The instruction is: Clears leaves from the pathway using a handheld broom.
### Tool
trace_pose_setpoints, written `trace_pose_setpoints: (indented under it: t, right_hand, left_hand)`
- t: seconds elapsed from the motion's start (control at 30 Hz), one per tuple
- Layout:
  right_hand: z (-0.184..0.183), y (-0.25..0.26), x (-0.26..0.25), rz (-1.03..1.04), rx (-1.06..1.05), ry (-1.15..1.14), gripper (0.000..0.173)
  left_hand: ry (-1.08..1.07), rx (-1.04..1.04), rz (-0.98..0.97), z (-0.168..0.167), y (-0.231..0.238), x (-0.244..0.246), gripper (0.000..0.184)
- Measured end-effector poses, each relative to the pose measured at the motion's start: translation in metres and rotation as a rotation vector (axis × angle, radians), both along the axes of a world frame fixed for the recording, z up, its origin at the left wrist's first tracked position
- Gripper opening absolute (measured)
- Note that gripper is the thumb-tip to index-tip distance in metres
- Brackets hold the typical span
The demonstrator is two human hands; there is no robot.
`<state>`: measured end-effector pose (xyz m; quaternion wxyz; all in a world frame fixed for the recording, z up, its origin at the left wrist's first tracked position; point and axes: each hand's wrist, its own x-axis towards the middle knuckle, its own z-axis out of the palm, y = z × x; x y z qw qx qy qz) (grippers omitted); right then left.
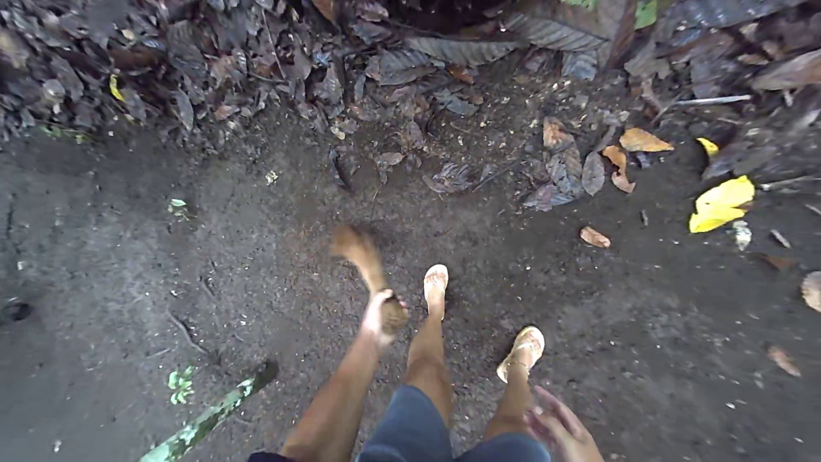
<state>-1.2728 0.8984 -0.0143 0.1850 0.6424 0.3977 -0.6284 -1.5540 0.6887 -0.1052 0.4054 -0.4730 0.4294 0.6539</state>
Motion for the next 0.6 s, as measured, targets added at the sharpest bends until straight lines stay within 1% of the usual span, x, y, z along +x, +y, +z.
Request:
trace_pose_setpoints:
  t: [0.03, 0.07, 0.13, 0.17, 0.2, 0.27, 0.3, 0.33, 0.37, 0.43, 0.47, 0.53, 0.57, 0.6]
  right_hand:
    - [-0.002, 0.000, -0.001, -0.006, 0.014, -0.001, 0.049]
    - [-0.002, -0.001, -0.003, -0.012, 0.023, -0.007, 0.049]
    - [0.001, -0.001, -0.010, -0.019, 0.031, -0.023, 0.049]
    - [0.000, 0.000, -0.017, -0.020, 0.029, -0.021, 0.049]
    - [-0.001, 0.000, -0.023, -0.016, 0.023, -0.015, 0.049]
    - [0.000, -0.001, -0.031, 0.007, 0.005, 0.012, 0.049]
    - [0.000, -0.001, -0.035, 0.006, -0.001, 0.024, 0.049]
    - [0.001, -0.003, -0.038, -0.005, -0.002, 0.033, 0.049]
    - [0.001, -0.004, -0.041, -0.022, -0.005, 0.039, 0.049]
    - [0.002, -0.006, -0.043, -0.053, -0.003, 0.041, 0.049]
    - [0.003, -0.006, -0.042, -0.065, -0.001, 0.038, 0.049]
    - [0.007, -0.007, -0.039, -0.081, 0.011, 0.026, 0.049]
    - [0.010, -0.007, -0.038, -0.088, 0.014, 0.020, 0.049]
    - [0.012, -0.007, -0.038, -0.094, 0.019, 0.013, 0.049]
  left_hand:
    - [-0.020, 0.102, -0.120, 0.000, 0.014, 0.001, 0.023]
    - [-0.037, 0.182, -0.231, 0.008, 0.021, 0.003, 0.036]
    - [-0.034, 0.238, -0.413, 0.038, 0.008, 0.008, 0.070]
    - [-0.012, 0.227, -0.489, 0.053, -0.004, 0.006, 0.086]
    - [0.018, 0.199, -0.550, 0.067, -0.017, 0.005, 0.097]
    - [0.100, 0.100, -0.574, 0.086, -0.041, 0.004, 0.109]
    - [0.152, 0.024, -0.552, 0.088, -0.052, 0.001, 0.110]
    - [0.194, -0.068, -0.523, 0.085, -0.060, -0.005, 0.106]
    - [0.228, -0.150, -0.488, 0.076, -0.068, -0.017, 0.098]
    - [0.256, -0.261, -0.416, 0.046, -0.074, -0.056, 0.083]
    - [0.259, -0.281, -0.367, 0.026, -0.072, -0.079, 0.073]
    - [0.230, -0.265, -0.277, -0.012, -0.050, -0.119, 0.042]
    - [0.193, -0.233, -0.275, -0.027, -0.029, -0.131, 0.034]
    - [0.164, -0.180, -0.316, -0.039, -0.002, -0.135, 0.037]
